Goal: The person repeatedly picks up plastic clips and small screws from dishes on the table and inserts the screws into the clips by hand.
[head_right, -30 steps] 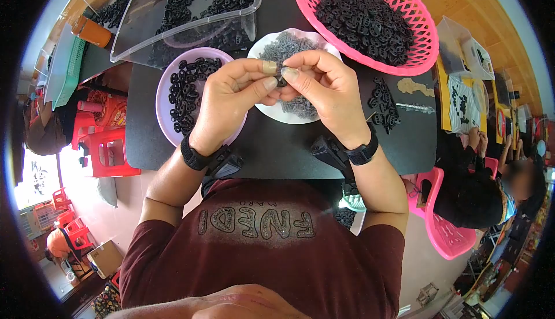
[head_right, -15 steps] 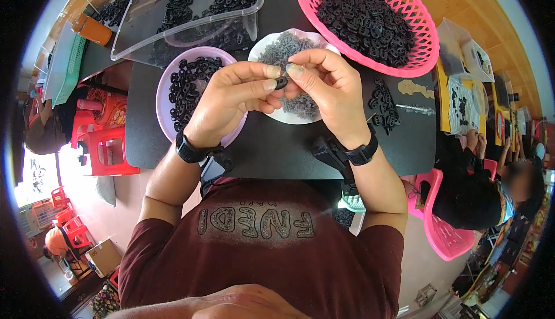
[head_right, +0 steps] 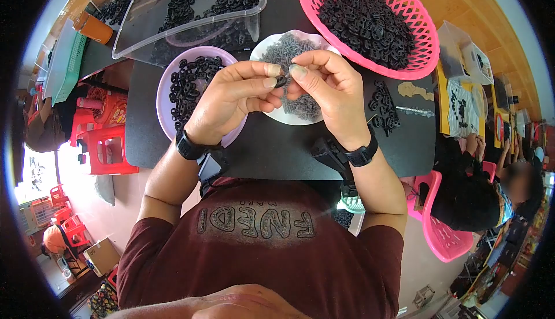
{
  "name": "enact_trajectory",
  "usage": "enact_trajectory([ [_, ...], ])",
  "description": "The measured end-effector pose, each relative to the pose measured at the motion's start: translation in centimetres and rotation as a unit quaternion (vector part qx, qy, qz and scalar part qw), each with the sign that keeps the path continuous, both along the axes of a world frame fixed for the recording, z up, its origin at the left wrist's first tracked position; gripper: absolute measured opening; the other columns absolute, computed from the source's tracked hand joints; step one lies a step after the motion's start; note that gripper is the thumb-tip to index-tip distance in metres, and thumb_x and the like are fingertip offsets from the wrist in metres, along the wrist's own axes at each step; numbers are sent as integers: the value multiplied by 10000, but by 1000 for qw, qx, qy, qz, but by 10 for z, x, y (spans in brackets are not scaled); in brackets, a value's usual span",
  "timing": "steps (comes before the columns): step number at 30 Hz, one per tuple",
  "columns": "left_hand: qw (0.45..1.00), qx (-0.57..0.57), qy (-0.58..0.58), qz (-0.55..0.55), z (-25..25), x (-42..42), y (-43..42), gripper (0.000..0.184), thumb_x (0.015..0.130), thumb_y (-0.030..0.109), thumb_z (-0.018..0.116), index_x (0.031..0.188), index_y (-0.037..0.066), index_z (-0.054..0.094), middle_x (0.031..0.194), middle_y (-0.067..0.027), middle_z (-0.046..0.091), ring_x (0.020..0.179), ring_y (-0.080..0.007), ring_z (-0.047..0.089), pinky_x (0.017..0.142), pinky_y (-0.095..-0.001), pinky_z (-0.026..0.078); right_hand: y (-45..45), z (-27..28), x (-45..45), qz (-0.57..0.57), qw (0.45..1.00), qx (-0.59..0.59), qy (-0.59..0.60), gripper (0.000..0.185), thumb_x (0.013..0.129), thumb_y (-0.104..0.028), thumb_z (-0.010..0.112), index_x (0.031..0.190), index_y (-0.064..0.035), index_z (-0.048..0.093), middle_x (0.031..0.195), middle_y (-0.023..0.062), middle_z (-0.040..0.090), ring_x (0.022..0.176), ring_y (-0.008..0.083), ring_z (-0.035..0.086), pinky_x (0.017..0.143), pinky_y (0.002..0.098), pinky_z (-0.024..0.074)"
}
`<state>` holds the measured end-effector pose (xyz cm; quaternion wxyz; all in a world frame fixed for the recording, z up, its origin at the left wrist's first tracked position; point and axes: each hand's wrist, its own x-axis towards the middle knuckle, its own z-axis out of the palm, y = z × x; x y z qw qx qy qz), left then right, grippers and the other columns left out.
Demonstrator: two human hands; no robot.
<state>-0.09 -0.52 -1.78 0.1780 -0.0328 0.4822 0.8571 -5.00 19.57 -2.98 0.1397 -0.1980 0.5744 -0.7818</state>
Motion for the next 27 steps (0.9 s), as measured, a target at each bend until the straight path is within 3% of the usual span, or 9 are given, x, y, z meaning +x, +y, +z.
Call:
enact_trajectory([
  [12, 978, -195, 77, 16, 1, 6, 15, 272, 919, 47, 642, 1171, -44, 594, 946, -104, 707, 797, -133, 682, 684, -257, 575, -3, 2, 5, 19, 998, 53, 28, 142, 924, -44, 643, 1055, 8, 620, 876, 48, 649, 727, 105, 626, 657, 229, 517],
  [20, 920, -354, 165, 19, -2, 7, 15, 265, 906, 50, 659, 1151, -41, 615, 937, -84, 694, 782, -119, 671, 687, -250, 573, -1, 7, 4, 41, 995, 86, 26, 146, 919, -44, 649, 1054, 11, 630, 849, 37, 642, 721, 94, 606, 641, 218, 488],
  [23, 954, -262, 130, 61, -4, 7, 16, 233, 916, 68, 626, 1125, -35, 643, 874, -66, 690, 714, -111, 658, 631, -255, 555, 0, 5, 1, 10, 999, 29, 21, 133, 914, -52, 666, 1032, 7, 652, 808, 14, 637, 696, 70, 592, 638, 203, 484],
  [27, 976, -172, 119, 65, -6, 5, 13, 232, 938, 56, 605, 1150, -36, 622, 919, -67, 667, 731, -122, 651, 659, -270, 569, 2, 2, -2, -8, 1000, 5, 5, 143, 911, -52, 667, 1039, 12, 649, 794, 13, 627, 691, 75, 590, 639, 204, 479],
])
